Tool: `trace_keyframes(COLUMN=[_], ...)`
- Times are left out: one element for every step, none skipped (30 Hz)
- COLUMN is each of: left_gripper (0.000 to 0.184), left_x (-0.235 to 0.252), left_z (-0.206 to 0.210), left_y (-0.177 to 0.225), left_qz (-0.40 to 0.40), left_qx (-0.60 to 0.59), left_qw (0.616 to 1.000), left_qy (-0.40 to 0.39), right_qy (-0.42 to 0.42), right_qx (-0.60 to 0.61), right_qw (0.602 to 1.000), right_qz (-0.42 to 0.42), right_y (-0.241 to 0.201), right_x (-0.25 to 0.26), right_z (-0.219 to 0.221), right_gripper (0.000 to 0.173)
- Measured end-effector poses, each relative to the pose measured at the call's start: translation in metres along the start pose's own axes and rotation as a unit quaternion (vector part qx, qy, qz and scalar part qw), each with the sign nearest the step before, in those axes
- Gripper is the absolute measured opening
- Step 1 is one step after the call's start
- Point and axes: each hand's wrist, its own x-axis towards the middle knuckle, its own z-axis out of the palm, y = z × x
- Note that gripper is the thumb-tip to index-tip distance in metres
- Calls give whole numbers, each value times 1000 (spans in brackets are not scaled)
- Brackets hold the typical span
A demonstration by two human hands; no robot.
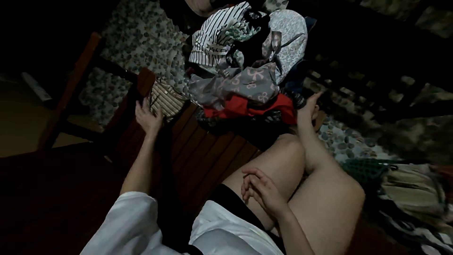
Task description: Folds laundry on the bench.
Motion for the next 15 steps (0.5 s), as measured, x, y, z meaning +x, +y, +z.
trace_keyframes(left_gripper=[75, 77, 79, 82, 85, 88, 89, 90, 90, 90, 89, 89, 89, 89, 87], left_x=[10, 20, 30, 40, 49, 57, 64, 68, 71, 75, 80, 86, 93, 100, 102], left_z=[9, 17, 23, 28, 33, 38, 44, 47, 49, 49, 46, 43, 42, 42, 43], left_y=[4, 11, 19, 26, 31, 34, 35, 34, 32, 28, 23, 16, 8, 2, 2], left_qz=[74, 107, 108, 91, 75, 63, 58, 59, 63, 68, 71, 70, 67, 66, 77], left_qx=[51, 86, 107, 118, 125, 127, 123, 114, 106, 103, 99, 94, 92, 95, 99], left_qw=[996, 990, 986, 983, 980, 979, 981, 984, 986, 987, 987, 987, 989, 990, 991], left_qy=[-5, -24, -61, -104, -135, -144, -137, -126, -115, -107, -105, -105, -96, -79, -51], right_qy=[-5, -8, -11, -18, -27, -36, -46, -52, -58, -61, -63, -63, -64, -68, -75], right_qx=[6, 12, 18, 25, 31, 40, 51, 61, 70, 76, 85, 90, 91, 91, 94], right_qw=[1000, 1000, 1000, 1000, 999, 999, 998, 997, 996, 995, 994, 994, 994, 994, 993], right_qz=[1, 2, 3, 3, 1, -5, -9, -10, -9, -7, -3, 3, 7, 6, 4], right_y=[0, 0, 0, 1, 2, 3, 3, 3, 2, 2, 1, 0, 0, -1, 0], right_x=[1, 2, 2, 2, 1, 1, 1, 1, 2, 3, 4, 4, 5, 7, 8], right_z=[-1, -1, -2, -4, -6, -9, -12, -13, -14, -14, -13, -12, -11, -12, -12], right_gripper=[33, 33, 34, 34, 34, 34, 35, 36, 36, 36, 37, 37, 38, 39, 39])
